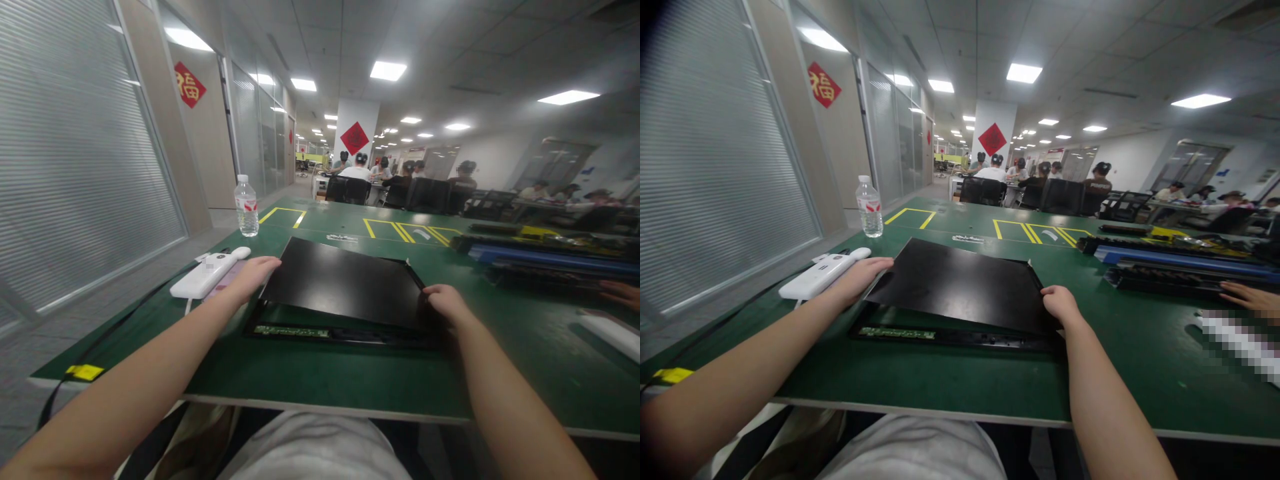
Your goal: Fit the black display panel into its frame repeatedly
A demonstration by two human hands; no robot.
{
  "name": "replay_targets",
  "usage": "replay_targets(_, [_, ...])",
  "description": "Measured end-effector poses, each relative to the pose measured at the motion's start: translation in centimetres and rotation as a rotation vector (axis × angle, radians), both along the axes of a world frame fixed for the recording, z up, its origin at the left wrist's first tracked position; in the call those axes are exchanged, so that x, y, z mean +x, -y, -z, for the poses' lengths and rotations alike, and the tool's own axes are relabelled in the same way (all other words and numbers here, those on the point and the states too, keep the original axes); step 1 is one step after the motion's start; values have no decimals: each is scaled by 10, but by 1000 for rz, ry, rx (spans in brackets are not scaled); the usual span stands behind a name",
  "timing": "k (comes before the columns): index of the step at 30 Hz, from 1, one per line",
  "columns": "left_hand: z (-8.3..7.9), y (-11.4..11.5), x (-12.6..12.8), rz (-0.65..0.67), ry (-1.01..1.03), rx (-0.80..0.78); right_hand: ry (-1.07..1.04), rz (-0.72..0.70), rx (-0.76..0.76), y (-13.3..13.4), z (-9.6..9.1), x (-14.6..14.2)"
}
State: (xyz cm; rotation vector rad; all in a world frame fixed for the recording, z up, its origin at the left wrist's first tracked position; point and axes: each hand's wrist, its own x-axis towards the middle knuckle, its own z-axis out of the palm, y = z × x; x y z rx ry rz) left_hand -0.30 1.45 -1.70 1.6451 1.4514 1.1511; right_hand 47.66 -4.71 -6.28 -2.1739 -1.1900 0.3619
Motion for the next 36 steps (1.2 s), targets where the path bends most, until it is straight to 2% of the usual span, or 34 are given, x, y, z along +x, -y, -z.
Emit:
replay_targets(5, [-5, 7, -1, -31, -479, 31, 9, -5, -18, 2, -3, -2])
replay_targets(8, [-8, 10, 2, -79, -645, 21, 6, 4, -25, 2, -4, -2])
replay_targets(14, [-7, 10, 3, -80, -657, -65, -21, 2, -22, 2, -5, -2])
replay_targets(27, [-1, 7, 2, -76, -682, -71, -46, 29, 22, 1, -4, -2])
replay_targets(29, [-1, 6, 2, -77, -650, -31, -63, 34, 26, 0, -2, 0])
replay_targets(31, [0, 6, 3, -57, -537, -4, -80, 36, 28, 0, 0, 1])
replay_targets(36, [-1, 9, 7, 70, 60, -110, -81, 32, 56, 0, 1, 2])
